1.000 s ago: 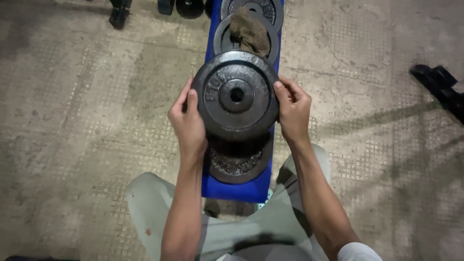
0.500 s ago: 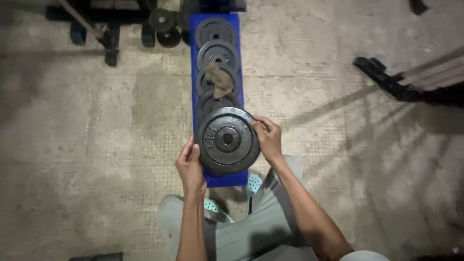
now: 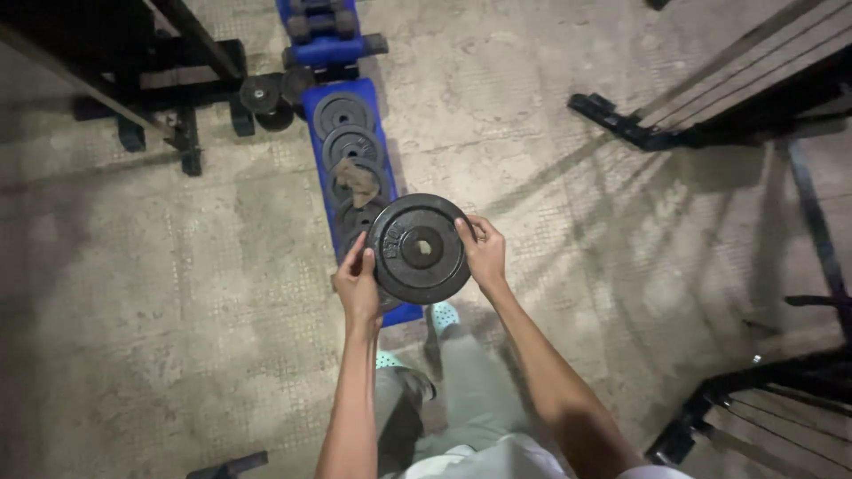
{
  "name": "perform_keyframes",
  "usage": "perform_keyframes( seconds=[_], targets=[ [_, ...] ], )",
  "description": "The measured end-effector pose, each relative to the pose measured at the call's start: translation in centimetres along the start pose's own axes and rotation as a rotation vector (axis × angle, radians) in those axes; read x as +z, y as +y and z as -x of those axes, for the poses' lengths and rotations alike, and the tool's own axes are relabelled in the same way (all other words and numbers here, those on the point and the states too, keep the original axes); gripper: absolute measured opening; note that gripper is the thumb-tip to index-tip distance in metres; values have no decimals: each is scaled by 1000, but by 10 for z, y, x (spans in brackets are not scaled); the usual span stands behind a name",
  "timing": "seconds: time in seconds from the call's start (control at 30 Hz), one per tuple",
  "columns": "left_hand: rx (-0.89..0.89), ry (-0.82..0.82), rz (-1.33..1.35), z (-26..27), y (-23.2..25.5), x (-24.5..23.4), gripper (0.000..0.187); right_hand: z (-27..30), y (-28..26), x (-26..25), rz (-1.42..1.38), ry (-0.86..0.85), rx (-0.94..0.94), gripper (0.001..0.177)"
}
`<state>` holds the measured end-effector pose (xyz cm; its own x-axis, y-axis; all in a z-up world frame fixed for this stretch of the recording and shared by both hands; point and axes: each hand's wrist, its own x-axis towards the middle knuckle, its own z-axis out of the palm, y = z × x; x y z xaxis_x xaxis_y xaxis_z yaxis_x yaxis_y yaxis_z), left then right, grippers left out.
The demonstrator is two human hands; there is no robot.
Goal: The person is cleaning several weight plates using a rag and then moving them to a machine.
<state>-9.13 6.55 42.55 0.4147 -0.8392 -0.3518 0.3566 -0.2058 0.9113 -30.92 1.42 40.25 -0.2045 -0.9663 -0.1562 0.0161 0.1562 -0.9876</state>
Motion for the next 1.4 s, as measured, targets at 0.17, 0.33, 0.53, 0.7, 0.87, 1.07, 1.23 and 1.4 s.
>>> perform_keyframes(
  seconds=[0.17,0.33,0.53,0.7,0.87,1.07,1.23,1.4],
  targets=[
    [19,-78,-109,14,9,50,38,6,-46,-59,52,68,-85,37],
    [80,-216,-52,38,14,109,36,12,-76,-121,71,140,24,33],
    [-72,-177,-113,56,-9,181,37,-9,-88,-193,15,91,-59,37],
    [-18,-178,-151,62,-23,225,37,-38,-73,-241,76,111,-12,38],
    [1,-197,-75,59,-33,251,38,-63,-73,-261,90,97,-33,41],
    [-76,-151,-56,41,-26,276,36,-95,-92,-258,35,72,25,44],
    [-42,-126,-40,8,-18,288,37,-134,-103,-242,112,36,-23,48],
    [-95,-75,-27,-50,-18,311,40,-190,-100,-226,208,-15,1,46]
  ],
)
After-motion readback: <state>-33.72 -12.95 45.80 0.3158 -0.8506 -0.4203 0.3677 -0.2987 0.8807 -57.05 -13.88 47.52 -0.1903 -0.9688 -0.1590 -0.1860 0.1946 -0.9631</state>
